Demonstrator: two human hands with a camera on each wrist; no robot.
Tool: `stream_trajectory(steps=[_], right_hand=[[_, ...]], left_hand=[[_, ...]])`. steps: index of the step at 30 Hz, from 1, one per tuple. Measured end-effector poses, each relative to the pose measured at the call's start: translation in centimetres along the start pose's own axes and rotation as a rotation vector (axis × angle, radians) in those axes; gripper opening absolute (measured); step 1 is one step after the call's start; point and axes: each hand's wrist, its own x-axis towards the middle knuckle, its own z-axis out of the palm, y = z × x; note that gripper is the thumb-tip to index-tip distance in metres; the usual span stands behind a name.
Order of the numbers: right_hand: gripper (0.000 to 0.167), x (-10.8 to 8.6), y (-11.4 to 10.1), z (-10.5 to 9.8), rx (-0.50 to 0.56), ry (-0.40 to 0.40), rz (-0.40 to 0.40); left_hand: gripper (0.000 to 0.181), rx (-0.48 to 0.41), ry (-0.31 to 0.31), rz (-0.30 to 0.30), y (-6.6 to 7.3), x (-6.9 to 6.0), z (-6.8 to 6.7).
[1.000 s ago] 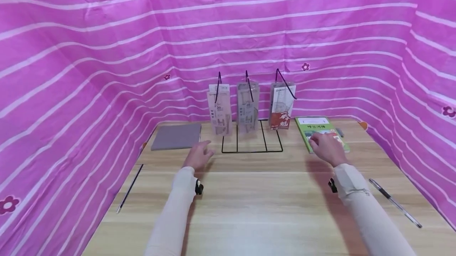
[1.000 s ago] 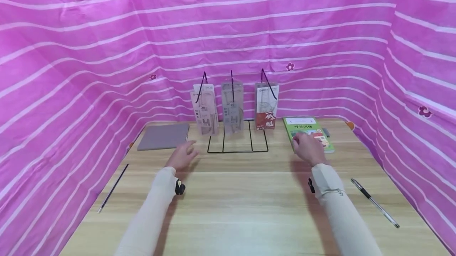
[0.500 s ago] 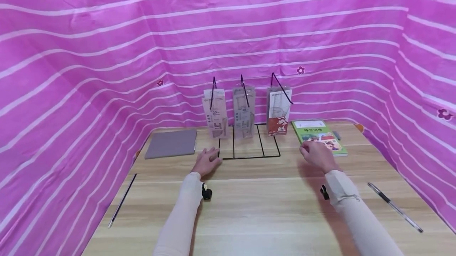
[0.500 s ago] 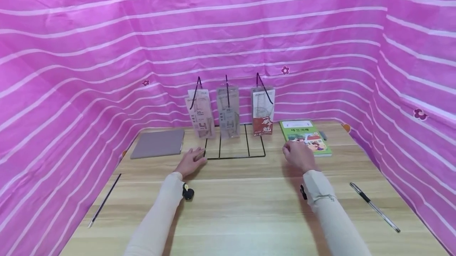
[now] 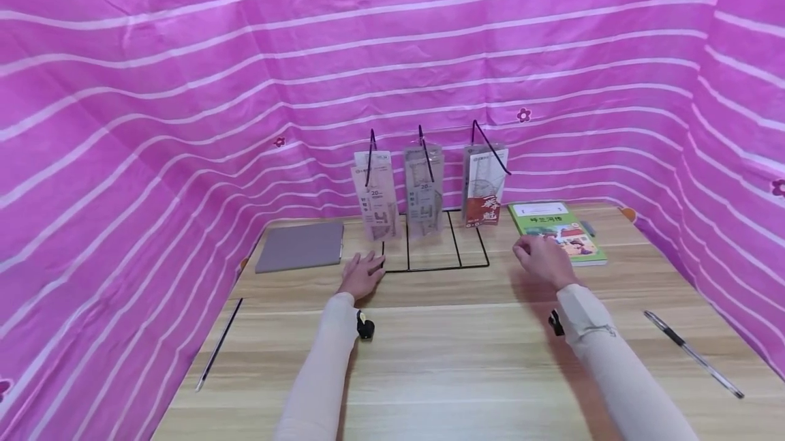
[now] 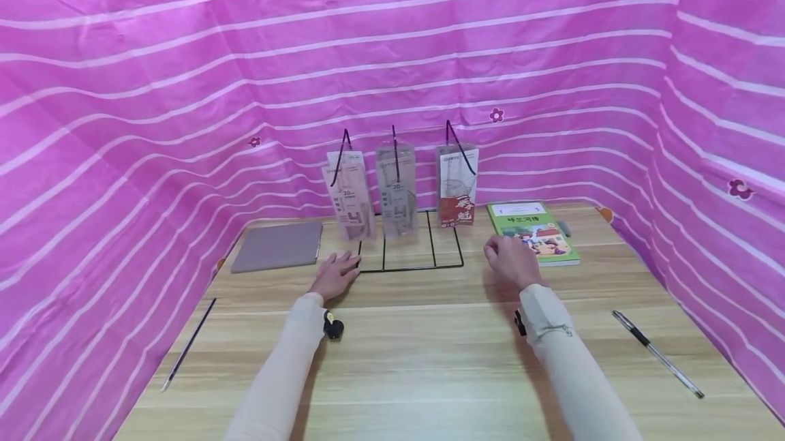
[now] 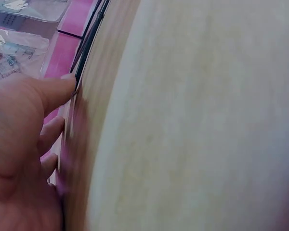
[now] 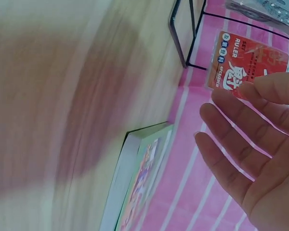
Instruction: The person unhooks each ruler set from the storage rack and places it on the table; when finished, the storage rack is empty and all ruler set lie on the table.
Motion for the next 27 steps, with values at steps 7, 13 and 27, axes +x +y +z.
stream_trajectory(steps=[7,13,27], right_hand=[[0.025,1.9,-0.2,-0.9,0.158,0.105,-0.004],[0.026,4.8,-0.6,-2.2,0.383,0.210,-0.001],[0.042,8.9,-1.9,-3.2,0.776,0.253,0.025]], left_hand=[[0.042,-0.004,0.034,-0.020,0.0,-0.1,0.2],[0.042,-0.003,0.035,-0.034,-0.3,0.1,0.5],[0.041,0.000,0.059,-0.014,-0.2,0.0,0.5]])
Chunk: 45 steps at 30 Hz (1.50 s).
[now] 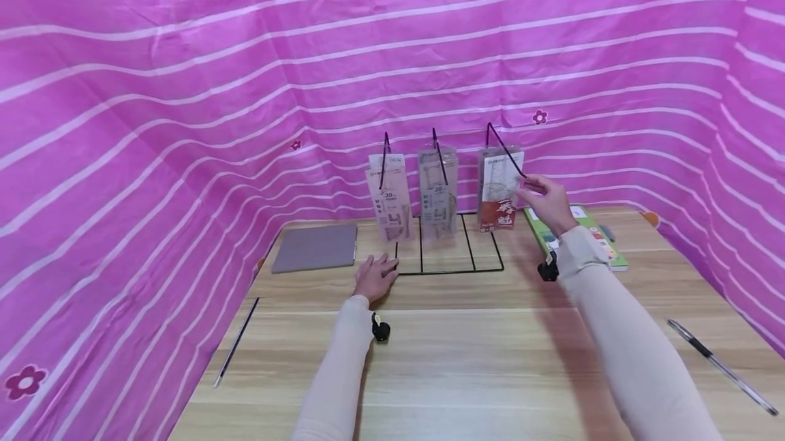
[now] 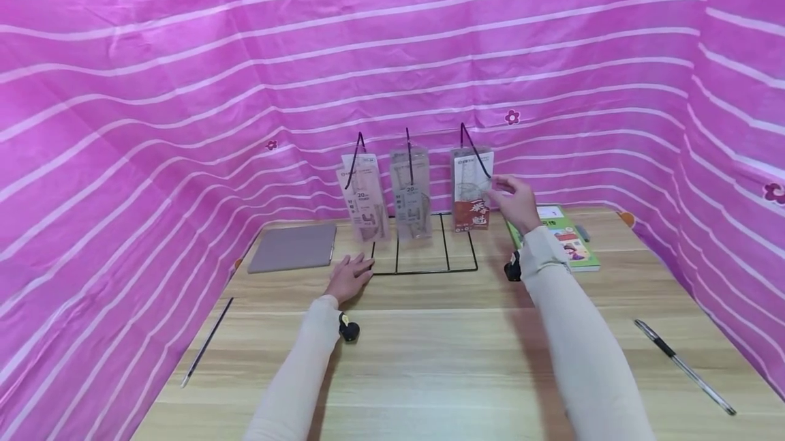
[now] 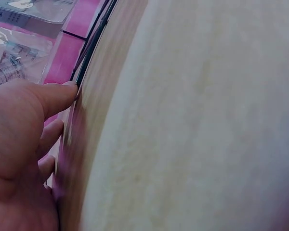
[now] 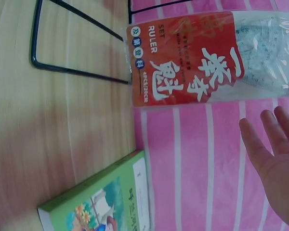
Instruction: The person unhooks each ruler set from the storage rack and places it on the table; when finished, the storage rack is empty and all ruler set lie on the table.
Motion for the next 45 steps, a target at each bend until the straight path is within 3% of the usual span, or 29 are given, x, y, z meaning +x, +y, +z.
stream_trajectory(steps=[10,23,31,45], right_hand=[[0.040,0.3,0.0,0.7,0.022,0.025,-0.026],[0.040,-0.2,-0.1,0.7,0.005,0.033,0.001],[0.036,-2.6,-3.6,0.5,0.036,0.027,-0.052],[0.038,-5.2,-4.1,-0.4,0.039,0.023,-0.045]], left_hand=[[0.040,-0.026,0.000,-0.015,0.5,-0.1,-0.1],[0.041,-0.031,-0.003,-0.014,-0.4,0.3,0.6],[0.041,-0.045,0.002,-0.016,-0.4,0.3,0.4],[0.042,-0.036,0.003,-0.031,-0.3,0.2,0.3]])
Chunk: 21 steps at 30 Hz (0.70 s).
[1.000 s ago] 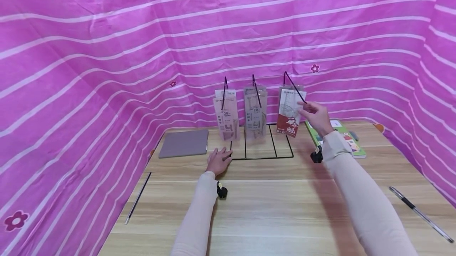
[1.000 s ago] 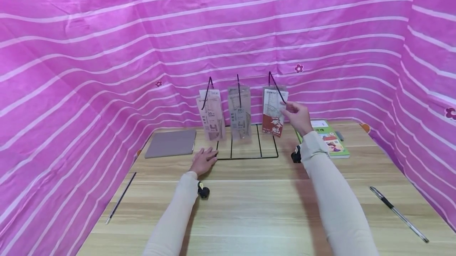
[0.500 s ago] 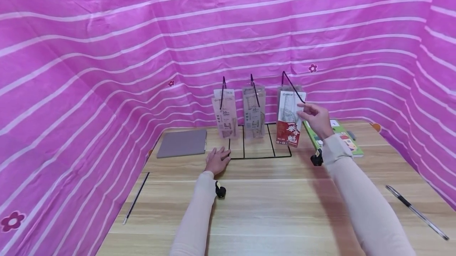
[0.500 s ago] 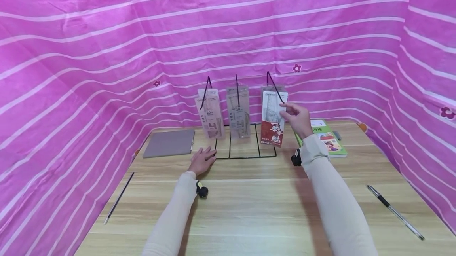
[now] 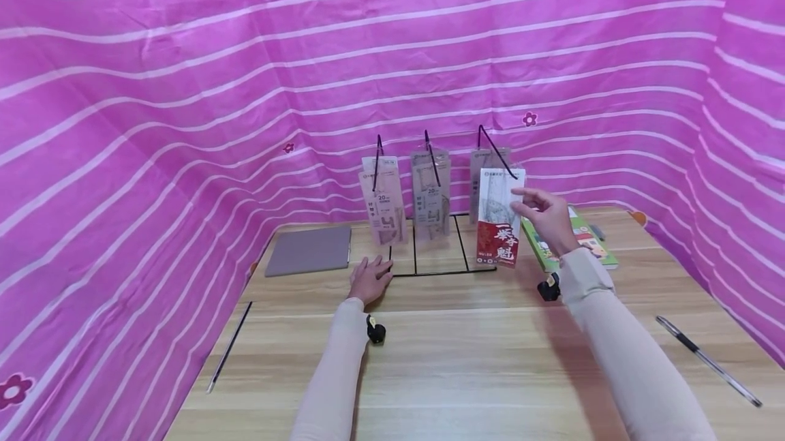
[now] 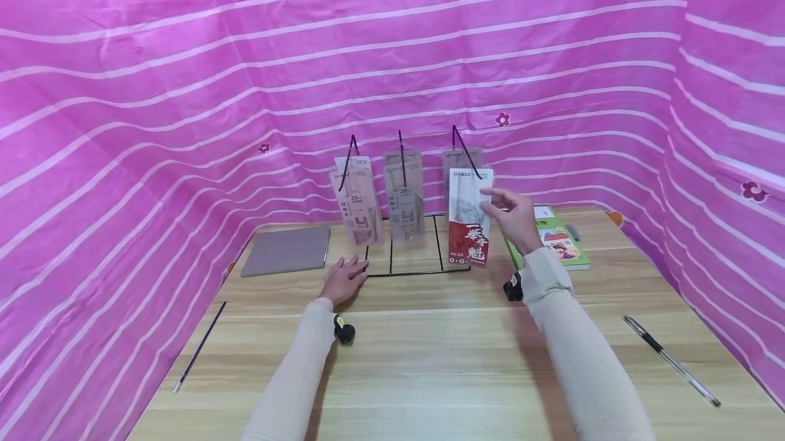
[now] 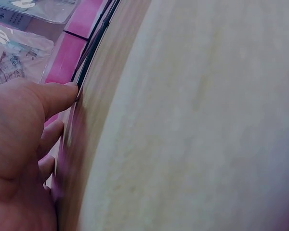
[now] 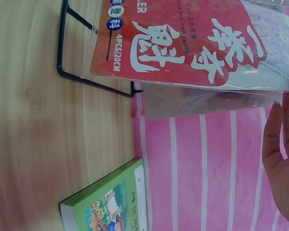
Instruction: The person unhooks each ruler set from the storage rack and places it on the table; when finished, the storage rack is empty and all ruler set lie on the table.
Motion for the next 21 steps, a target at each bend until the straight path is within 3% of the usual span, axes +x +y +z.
stream_trajectory(steps=[13,21], right_hand=[[0.035,-2.0,0.2,-0.7,0.072,0.003,-0.035],[0.037,-2.9,1.7,-1.5,0.088,-0.002,0.001]], left_hand=[[0.041,0.004,0.013,0.015,-0.3,0.1,0.1],[0.041,-0.007,0.014,0.016,-0.3,0.2,0.2]])
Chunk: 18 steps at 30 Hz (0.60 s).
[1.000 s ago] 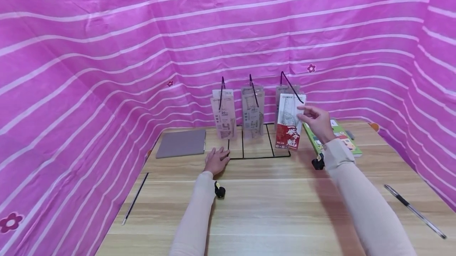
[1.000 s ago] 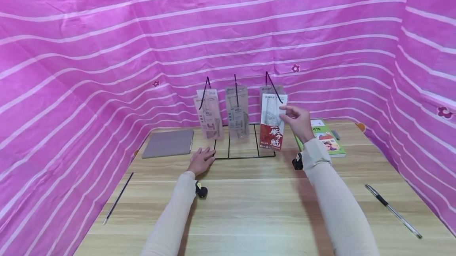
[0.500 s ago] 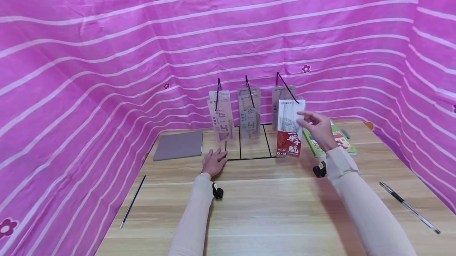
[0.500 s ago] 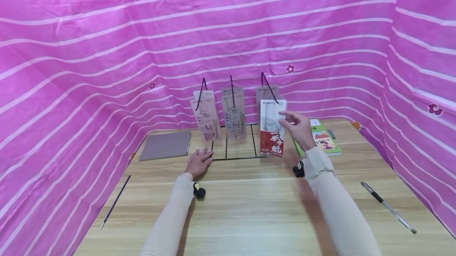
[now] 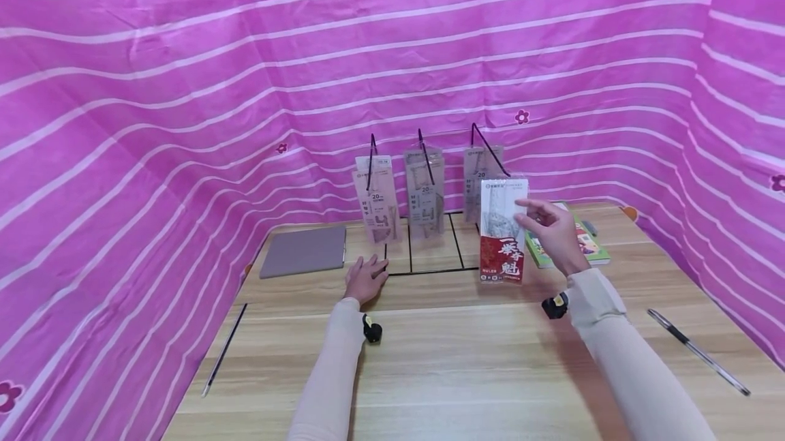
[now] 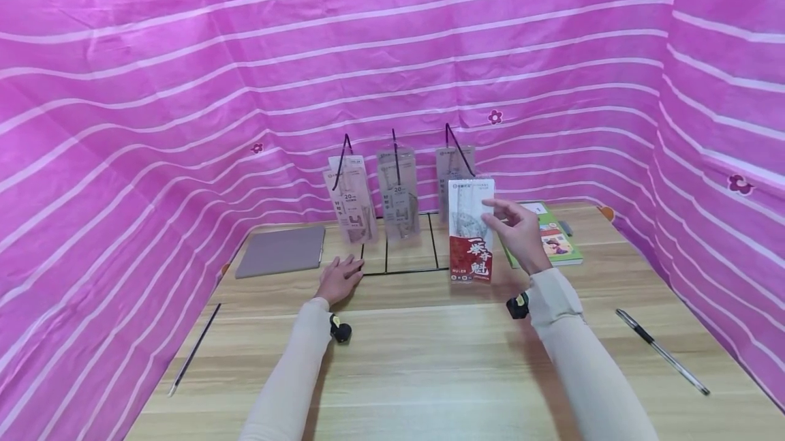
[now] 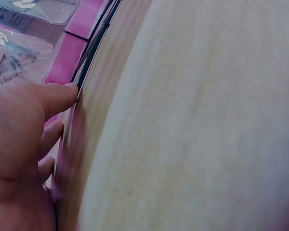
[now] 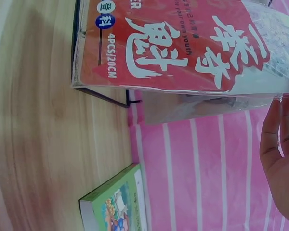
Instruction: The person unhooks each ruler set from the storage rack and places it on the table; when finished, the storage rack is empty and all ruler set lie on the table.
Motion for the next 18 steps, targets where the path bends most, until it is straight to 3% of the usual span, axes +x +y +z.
stream_trajectory(steps=[5,18], right_hand=[[0.040,-0.6,1.0,-0.5,-0.053,-0.001,0.021],[0.042,-1.9,-0.3,-1.1,-0.070,0.016,-0.010]], left_hand=[[0.041,0.003,0.001,-0.001,0.1,-0.1,-0.1],[0.041,0.013,-0.003,-0.001,0.3,-0.3,-0.2]])
